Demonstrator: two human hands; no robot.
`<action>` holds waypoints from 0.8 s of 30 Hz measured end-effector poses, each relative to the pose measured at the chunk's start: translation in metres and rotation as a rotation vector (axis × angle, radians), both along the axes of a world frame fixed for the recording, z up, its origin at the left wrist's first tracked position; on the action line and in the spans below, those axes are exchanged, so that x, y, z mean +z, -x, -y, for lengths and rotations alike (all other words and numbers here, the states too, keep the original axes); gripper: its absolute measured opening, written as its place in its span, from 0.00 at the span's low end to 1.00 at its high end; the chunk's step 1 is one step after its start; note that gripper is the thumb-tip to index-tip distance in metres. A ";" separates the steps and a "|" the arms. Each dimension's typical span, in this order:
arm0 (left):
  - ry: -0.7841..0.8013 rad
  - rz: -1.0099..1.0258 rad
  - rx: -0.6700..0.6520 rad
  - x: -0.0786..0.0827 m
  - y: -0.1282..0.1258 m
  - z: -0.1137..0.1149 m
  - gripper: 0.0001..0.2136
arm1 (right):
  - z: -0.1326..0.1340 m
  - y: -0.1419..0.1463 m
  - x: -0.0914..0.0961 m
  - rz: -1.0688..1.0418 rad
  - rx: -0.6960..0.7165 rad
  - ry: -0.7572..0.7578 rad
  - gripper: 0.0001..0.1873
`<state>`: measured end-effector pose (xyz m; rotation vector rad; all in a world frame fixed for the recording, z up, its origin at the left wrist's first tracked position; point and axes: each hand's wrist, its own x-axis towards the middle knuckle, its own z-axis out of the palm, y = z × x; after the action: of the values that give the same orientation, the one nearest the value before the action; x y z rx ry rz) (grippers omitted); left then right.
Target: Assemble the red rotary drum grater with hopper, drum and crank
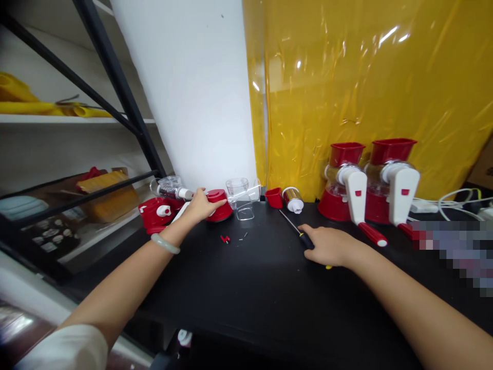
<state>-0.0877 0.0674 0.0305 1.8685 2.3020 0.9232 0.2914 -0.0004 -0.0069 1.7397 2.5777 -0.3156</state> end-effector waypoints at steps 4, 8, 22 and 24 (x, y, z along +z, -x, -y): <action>0.019 -0.029 0.009 -0.013 -0.003 -0.004 0.46 | -0.001 -0.001 -0.001 -0.018 0.002 0.012 0.38; 0.026 -0.055 -0.008 -0.022 -0.002 -0.005 0.48 | -0.001 0.000 -0.001 -0.023 0.002 0.016 0.38; 0.235 -0.307 0.109 0.013 0.107 0.018 0.20 | 0.002 0.003 0.003 -0.021 -0.011 0.043 0.40; 0.262 -0.348 0.130 -0.003 0.108 0.018 0.17 | 0.003 0.003 0.003 -0.027 -0.011 0.045 0.39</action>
<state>-0.1956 0.0493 0.0273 1.9083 2.6066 0.2951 0.2879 -0.0033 -0.0038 1.7469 2.5595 -0.3963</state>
